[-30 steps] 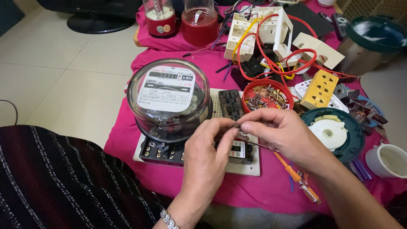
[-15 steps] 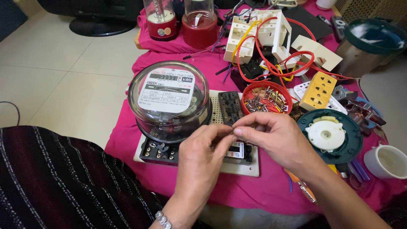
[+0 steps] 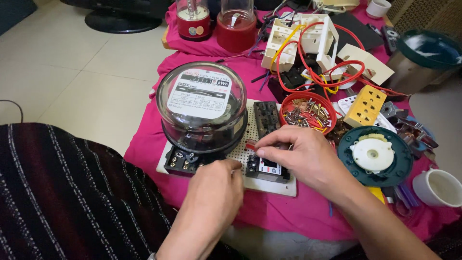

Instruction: Repairing or assembling an electrical circuit with a meter and circuit breaker using a screwdriver

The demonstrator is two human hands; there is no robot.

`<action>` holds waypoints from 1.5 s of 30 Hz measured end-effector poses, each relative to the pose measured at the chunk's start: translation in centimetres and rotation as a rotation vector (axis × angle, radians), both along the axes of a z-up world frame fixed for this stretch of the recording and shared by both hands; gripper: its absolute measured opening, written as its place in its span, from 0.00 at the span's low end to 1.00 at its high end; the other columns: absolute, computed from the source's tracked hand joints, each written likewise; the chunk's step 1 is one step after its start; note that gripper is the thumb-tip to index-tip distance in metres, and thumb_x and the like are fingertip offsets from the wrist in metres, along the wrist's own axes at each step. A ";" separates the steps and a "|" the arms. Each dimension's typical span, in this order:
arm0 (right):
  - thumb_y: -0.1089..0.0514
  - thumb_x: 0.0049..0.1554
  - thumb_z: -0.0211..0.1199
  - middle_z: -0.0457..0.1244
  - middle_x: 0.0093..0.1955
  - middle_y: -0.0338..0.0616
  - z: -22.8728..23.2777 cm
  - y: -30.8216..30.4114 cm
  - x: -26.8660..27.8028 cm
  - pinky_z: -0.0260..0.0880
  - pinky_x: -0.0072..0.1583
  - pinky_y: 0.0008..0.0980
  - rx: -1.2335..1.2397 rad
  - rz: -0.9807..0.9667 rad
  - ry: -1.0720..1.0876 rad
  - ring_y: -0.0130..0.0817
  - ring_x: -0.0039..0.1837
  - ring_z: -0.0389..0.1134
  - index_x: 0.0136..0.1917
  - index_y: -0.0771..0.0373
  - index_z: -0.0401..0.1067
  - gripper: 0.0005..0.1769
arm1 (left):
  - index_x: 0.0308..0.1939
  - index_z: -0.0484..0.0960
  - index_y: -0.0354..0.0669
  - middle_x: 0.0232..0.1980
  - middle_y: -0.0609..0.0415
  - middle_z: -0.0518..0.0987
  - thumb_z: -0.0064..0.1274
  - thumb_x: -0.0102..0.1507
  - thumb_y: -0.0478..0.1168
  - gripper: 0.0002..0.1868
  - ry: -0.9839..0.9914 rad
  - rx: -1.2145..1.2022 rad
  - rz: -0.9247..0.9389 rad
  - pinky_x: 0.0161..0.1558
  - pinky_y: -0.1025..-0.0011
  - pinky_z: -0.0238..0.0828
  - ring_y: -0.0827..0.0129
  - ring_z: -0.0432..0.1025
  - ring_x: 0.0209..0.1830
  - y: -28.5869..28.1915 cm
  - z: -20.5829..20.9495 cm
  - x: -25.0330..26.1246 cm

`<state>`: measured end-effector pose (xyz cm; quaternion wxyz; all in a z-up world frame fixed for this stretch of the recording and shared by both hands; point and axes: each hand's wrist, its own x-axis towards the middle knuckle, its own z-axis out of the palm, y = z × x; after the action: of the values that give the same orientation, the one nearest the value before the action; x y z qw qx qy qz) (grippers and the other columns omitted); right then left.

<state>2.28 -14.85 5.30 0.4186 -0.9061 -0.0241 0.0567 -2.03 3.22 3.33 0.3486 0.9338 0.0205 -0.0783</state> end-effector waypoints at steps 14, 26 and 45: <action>0.49 0.46 0.70 0.73 0.36 0.31 2.0 2.9 0.0 0.70 0.45 0.31 -0.453 0.108 0.002 0.30 0.38 0.71 0.42 0.49 0.85 0.11 | 0.47 0.87 0.50 0.43 0.43 0.86 0.44 0.59 0.39 0.18 0.117 -0.074 -0.057 0.48 0.50 0.76 0.40 0.78 0.45 0.1 -0.1 -0.4; 0.48 0.47 0.69 0.71 0.42 0.31 1.4 2.5 0.4 0.71 0.48 0.36 -0.585 0.221 -0.047 0.36 0.43 0.71 0.43 0.46 0.86 0.11 | 0.46 0.87 0.50 0.46 0.44 0.85 0.44 0.61 0.41 0.16 0.286 -0.011 -0.061 0.52 0.50 0.76 0.41 0.77 0.48 0.2 1.6 -0.4; 0.53 0.53 0.62 0.76 0.45 0.31 2.4 -1.1 -1.1 0.74 0.51 0.34 -0.621 -0.114 0.238 0.34 0.45 0.76 0.54 0.48 0.80 0.15 | 0.45 0.86 0.47 0.41 0.47 0.87 0.51 0.59 0.35 0.13 -0.183 -0.057 0.004 0.42 0.53 0.78 0.48 0.82 0.38 -0.9 0.4 -0.5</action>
<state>1.18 -15.94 7.68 0.1251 -0.9773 0.0939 0.1432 -2.52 2.28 3.71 0.3754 0.9267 -0.0118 0.0076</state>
